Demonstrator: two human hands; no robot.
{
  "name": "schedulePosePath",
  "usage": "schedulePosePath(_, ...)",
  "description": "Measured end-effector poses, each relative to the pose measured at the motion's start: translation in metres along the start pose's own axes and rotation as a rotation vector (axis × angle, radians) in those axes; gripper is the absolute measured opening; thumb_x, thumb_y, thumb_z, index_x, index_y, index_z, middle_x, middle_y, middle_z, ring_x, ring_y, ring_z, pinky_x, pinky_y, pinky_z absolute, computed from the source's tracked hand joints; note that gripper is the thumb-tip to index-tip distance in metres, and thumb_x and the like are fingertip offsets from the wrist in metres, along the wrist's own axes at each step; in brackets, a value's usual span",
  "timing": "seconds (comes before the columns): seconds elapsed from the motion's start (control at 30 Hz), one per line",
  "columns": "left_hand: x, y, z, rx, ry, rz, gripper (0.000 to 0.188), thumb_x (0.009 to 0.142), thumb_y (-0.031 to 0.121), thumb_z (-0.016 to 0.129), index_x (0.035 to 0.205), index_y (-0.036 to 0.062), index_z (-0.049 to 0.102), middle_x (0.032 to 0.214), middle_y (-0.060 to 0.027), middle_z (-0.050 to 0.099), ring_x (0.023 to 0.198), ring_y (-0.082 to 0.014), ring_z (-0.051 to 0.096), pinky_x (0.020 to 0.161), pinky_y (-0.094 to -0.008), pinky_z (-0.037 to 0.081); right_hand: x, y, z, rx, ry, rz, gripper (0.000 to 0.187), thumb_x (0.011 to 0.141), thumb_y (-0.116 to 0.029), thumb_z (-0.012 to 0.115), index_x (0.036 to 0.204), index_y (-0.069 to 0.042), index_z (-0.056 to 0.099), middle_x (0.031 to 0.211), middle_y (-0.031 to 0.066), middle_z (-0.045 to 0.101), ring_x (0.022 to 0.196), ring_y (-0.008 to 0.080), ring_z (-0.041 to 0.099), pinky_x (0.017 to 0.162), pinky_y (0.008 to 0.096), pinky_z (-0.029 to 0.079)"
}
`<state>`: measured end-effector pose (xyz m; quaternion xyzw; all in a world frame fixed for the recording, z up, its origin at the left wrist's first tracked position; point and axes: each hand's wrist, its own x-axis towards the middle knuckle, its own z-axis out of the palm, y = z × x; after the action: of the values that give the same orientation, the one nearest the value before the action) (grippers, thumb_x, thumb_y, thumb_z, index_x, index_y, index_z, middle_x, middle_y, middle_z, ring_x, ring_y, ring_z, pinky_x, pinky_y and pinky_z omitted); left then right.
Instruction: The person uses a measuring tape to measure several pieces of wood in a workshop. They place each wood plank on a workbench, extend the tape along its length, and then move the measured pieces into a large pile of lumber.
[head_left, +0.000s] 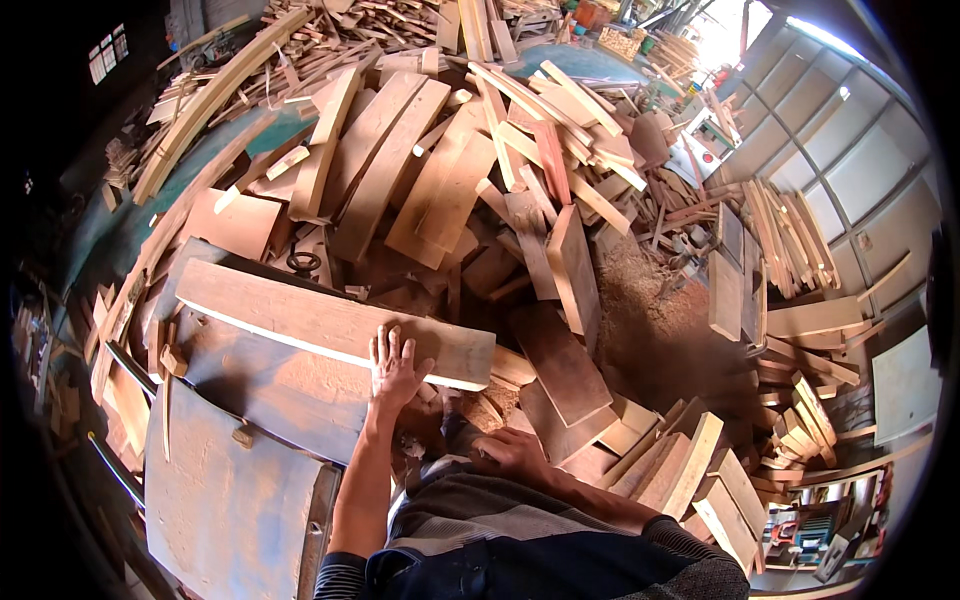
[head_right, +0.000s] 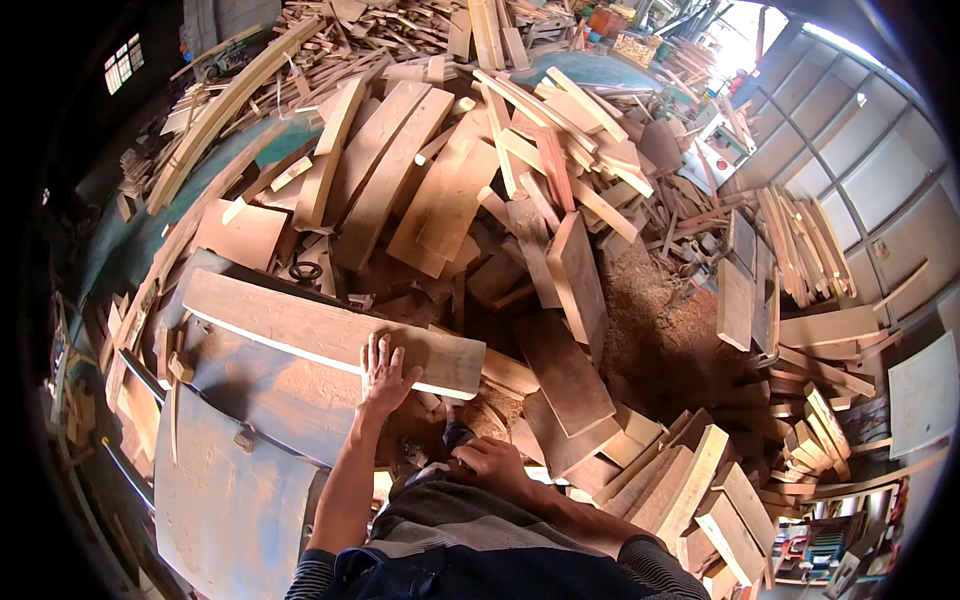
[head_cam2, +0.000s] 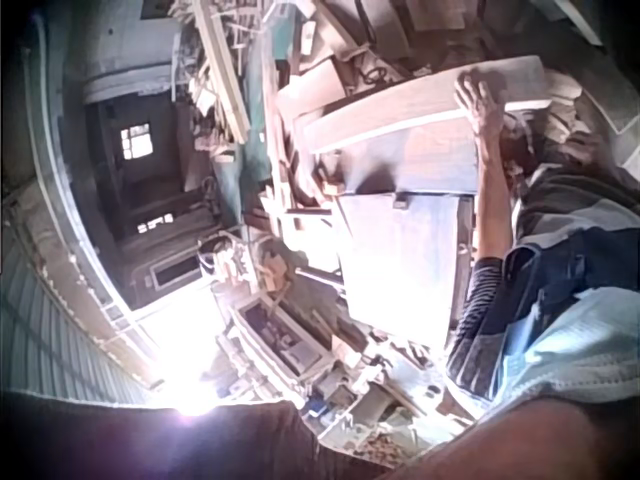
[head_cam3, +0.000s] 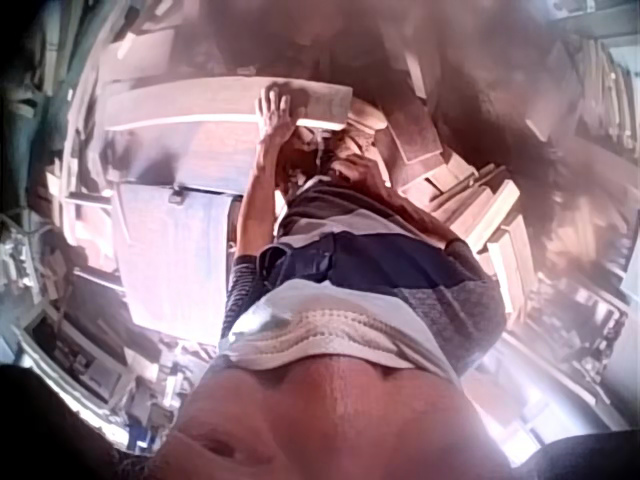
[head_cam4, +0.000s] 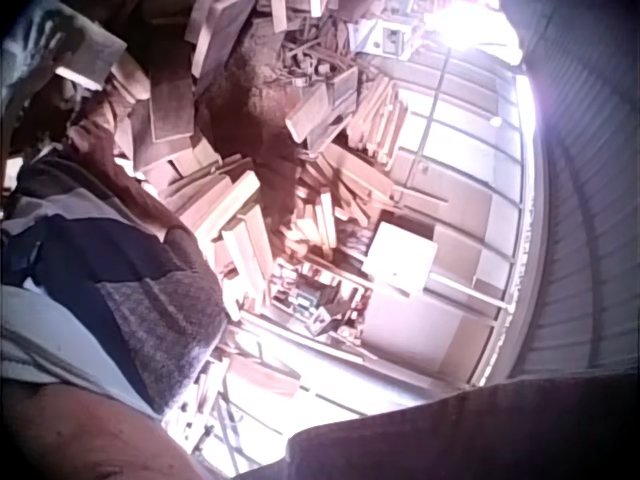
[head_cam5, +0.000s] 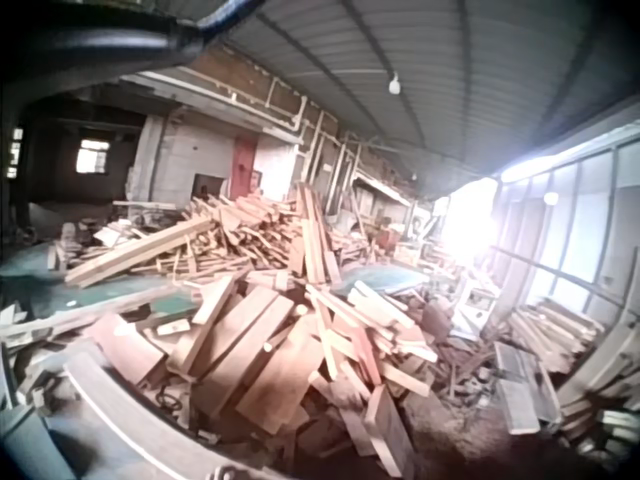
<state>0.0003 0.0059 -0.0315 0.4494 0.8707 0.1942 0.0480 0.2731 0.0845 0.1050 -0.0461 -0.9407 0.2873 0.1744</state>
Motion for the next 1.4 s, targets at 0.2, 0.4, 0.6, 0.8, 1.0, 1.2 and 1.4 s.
schedulePosePath(0.2,0.000,-0.002,0.000,0.018,0.012,0.004,0.074,0.102,0.060,0.053,0.144,-0.0012,0.056,0.163,-0.0275,0.035,0.156,-0.0473,0.020,0.127,-0.0608,0.013,0.001,-0.001,0.002,-0.004,0.048,-0.045,0.014,0.082,-0.016,0.078,0.092,-0.008,0.072,0.083,0.0077,0.071,0.076,0.0272,0.071,0.064,0.0393,0.058)
schedulePosePath(0.4,-0.005,-0.003,0.002,0.024,0.000,0.001,0.074,0.101,0.060,0.053,0.145,-0.0004,0.056,0.163,-0.0270,0.035,0.156,-0.0467,0.020,0.127,-0.0608,0.012,-0.004,-0.005,0.003,-0.023,0.025,-0.017,0.016,0.082,-0.018,0.080,0.092,-0.009,0.072,0.081,0.0075,0.070,0.076,0.0276,0.071,0.064,0.0394,0.058)
schedulePosePath(0.6,-0.003,-0.011,0.015,0.045,0.113,0.026,0.069,0.099,0.055,0.060,0.140,0.0006,0.060,0.160,-0.0275,0.039,0.153,-0.0480,0.026,0.126,-0.0626,0.017,-0.002,-0.001,0.004,-0.024,0.020,-0.022,0.015,0.084,-0.021,0.078,0.090,-0.009,0.070,0.082,0.0082,0.067,0.074,0.0292,0.069,0.062,0.0409,0.057)
schedulePosePath(0.8,0.002,-0.006,0.016,0.075,0.081,0.024,0.070,0.100,0.057,0.056,0.143,0.0020,0.058,0.162,-0.0257,0.037,0.154,-0.0467,0.024,0.126,-0.0615,0.017,0.001,0.001,-0.001,0.005,0.049,-0.013,0.015,0.082,-0.017,0.078,0.090,-0.007,0.071,0.082,0.0091,0.069,0.076,0.0288,0.069,0.065,0.0391,0.058)
schedulePosePath(1.0,0.001,-0.005,0.013,0.096,0.040,0.029,0.070,0.101,0.057,0.055,0.144,0.0019,0.056,0.160,-0.0252,0.038,0.153,-0.0469,0.025,0.125,-0.0624,0.018,-0.006,0.000,0.003,0.003,0.071,0.039,0.015,0.080,-0.017,0.079,0.089,-0.007,0.073,0.083,0.0097,0.071,0.078,0.0283,0.071,0.067,0.0379,0.059)
schedulePosePath(1.2,0.001,-0.009,0.016,0.115,0.073,0.053,0.069,0.101,0.057,0.055,0.143,0.0016,0.057,0.157,-0.0259,0.039,0.152,-0.0480,0.026,0.124,-0.0639,0.019,-0.004,0.001,0.004,0.003,0.061,0.061,0.015,0.081,-0.019,0.079,0.088,-0.008,0.073,0.082,0.0086,0.070,0.076,0.0282,0.070,0.066,0.0388,0.059)
schedulePosePath(1.4,0.000,-0.009,0.018,0.100,0.079,0.052,0.069,0.101,0.057,0.056,0.144,0.0021,0.056,0.157,-0.0264,0.040,0.153,-0.0482,0.025,0.124,-0.0638,0.018,-0.004,0.002,0.001,0.014,0.055,0.060,0.015,0.082,-0.020,0.078,0.089,-0.008,0.072,0.082,0.0082,0.070,0.077,0.0280,0.070,0.066,0.0389,0.059)
